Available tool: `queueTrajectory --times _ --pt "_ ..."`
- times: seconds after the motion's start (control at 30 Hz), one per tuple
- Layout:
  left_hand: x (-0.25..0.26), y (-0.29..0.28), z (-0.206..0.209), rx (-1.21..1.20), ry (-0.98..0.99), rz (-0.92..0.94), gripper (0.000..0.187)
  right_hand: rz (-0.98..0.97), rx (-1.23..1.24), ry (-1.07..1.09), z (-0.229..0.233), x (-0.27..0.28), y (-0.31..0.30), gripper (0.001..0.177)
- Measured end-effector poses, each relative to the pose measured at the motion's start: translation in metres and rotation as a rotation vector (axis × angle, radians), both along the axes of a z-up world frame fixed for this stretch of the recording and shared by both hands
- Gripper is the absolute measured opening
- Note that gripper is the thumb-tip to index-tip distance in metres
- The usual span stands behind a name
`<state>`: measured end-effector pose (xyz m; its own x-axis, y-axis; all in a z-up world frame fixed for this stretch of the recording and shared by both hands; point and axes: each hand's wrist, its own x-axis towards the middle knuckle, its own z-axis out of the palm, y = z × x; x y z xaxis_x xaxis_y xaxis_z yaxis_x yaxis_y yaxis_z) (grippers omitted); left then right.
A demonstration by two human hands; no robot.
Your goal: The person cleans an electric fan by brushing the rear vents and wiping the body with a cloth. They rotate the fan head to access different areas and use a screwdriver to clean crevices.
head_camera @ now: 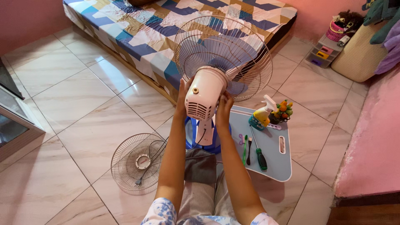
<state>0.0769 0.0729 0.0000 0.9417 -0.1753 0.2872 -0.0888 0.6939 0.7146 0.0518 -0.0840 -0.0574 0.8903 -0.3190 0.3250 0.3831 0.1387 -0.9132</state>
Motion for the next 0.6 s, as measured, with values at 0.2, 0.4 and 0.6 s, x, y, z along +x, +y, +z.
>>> queueTrajectory --times 0.2,0.4,0.6 --pt "-0.007 -0.004 0.0 -0.014 -0.014 0.001 0.077 0.28 0.101 0.114 0.04 -0.039 -0.003 0.094" --pt "-0.017 -0.01 0.009 -0.015 -0.029 -0.003 0.075 0.211 0.091 0.107 0.063 -0.049 0.016 0.095" --pt "-0.02 -0.009 0.016 0.013 -0.038 0.021 0.074 0.184 0.055 0.04 0.06 -0.046 0.017 0.093"
